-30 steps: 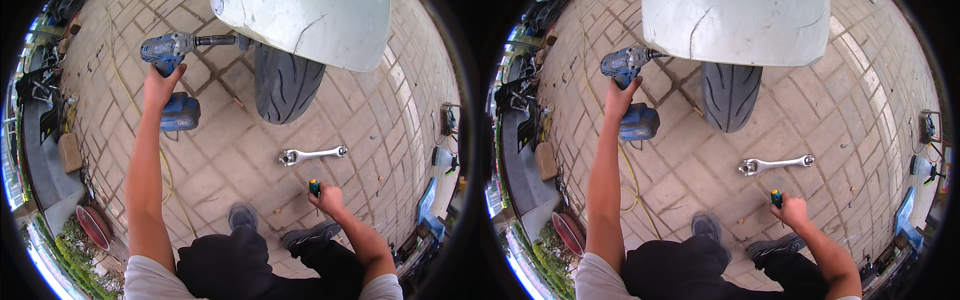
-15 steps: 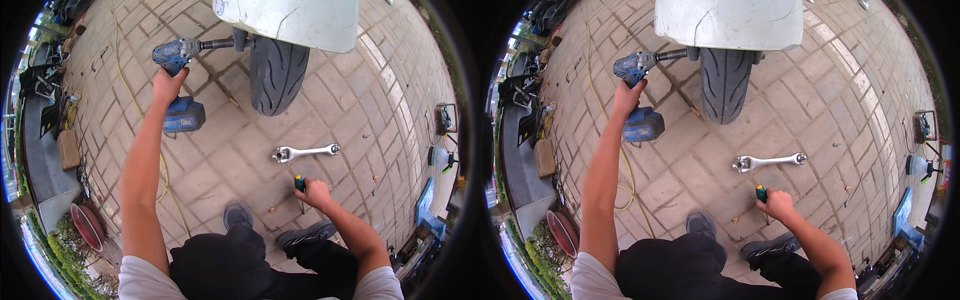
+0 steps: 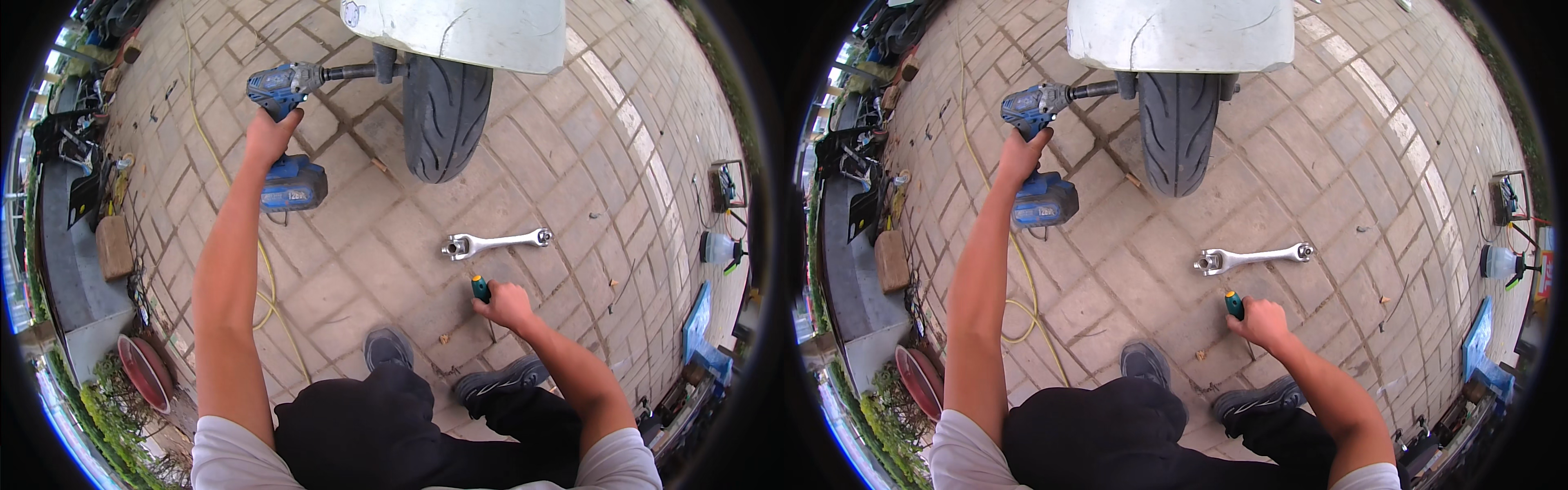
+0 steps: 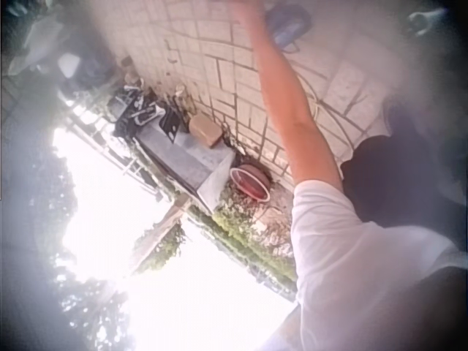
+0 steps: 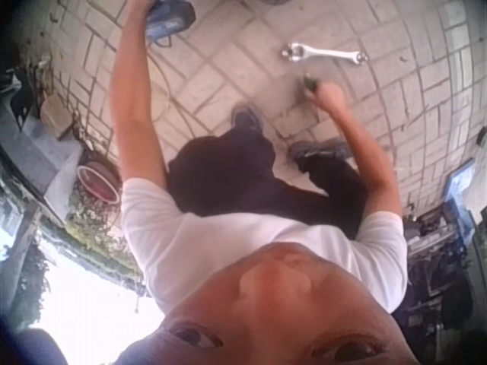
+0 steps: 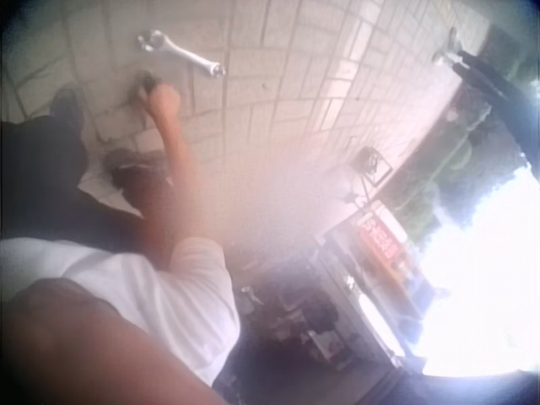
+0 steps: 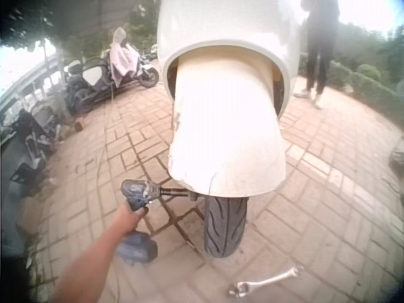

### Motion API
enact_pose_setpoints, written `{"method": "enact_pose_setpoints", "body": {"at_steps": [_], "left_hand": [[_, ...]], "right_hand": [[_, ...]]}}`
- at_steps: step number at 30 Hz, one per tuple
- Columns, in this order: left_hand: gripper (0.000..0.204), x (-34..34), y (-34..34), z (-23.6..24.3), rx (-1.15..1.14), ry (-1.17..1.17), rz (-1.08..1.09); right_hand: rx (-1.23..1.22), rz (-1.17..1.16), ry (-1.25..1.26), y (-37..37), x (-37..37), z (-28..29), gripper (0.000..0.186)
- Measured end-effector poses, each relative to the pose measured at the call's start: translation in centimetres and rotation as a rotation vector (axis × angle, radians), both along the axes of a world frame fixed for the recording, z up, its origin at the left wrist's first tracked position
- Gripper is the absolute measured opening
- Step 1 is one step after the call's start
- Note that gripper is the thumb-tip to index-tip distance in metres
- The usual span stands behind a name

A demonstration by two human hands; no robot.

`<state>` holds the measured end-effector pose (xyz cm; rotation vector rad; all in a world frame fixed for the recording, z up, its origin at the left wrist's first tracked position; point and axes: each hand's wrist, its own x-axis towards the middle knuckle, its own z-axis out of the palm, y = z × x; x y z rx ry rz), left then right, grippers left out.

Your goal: The person removes the front wheel of a white scooter. They use a cordless impact wrench and a wrench to loosen and remove the axle nut, then use a hammer and punch to remove the axle pin. Finally, they pull the wheel off the axle.

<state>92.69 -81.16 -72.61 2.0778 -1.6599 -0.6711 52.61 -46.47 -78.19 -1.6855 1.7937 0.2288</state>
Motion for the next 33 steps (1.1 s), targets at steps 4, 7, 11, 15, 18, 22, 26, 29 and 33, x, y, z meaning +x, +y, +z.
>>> {"method": "enact_pose_setpoints", "body": {"at_steps": [4, 7, 11, 15, 18, 22, 26, 29, 33], "left_hand": [[0.070, 0.0, -0.1, 0.1, 0.020, 0.008, 0.004], [0.069, -0.2, 0.1, 0.5, 0.040, 0.018, 0.010], [0.067, -0.6, 0.4, 1.0, 0.050, 0.036, 0.018], [0.065, -0.8, 0.3, 1.1, 0.051, 0.059, 0.002], [0.063, -0.7, 0.3, 1.1, 0.027, 0.026, 0.003], [0.063, -0.5, 0.1, 0.9, 0.014, 0.031, -0.007], [0.064, -0.5, -0.1, 0.7, 0.019, 0.029, 0.004], [0.065, -0.4, -0.1, 0.7, 0.034, 0.026, 0.007], [0.065, -0.4, 0.0, 0.6, 0.006, 0.028, 0.006]], "right_hand": [[-0.012, -0.026, 0.001, -0.8, 0.0, 0.1, 0.050], [-0.082, -0.113, -0.037, -1.7, -0.3, -0.6, 0.053], [0.074, -0.727, -0.435, -3.7, -0.8, -2.1, 0.052], [0.306, -1.436, -0.892, -5.9, -0.9, -3.1, 0.043], [0.322, -1.516, -0.983, -6.8, -0.7, -3.4, 0.040], [0.304, -1.677, -1.013, -7.4, -0.5, -4.2, 0.039], [0.255, -1.711, -0.970, -7.8, -0.2, -5.2, 0.036], [0.125, -1.653, -0.864, -8.0, 0.4, -4.8, 0.026], [-0.213, -1.249, -0.853, -9.3, 0.6, -1.2, 0.023]]}}
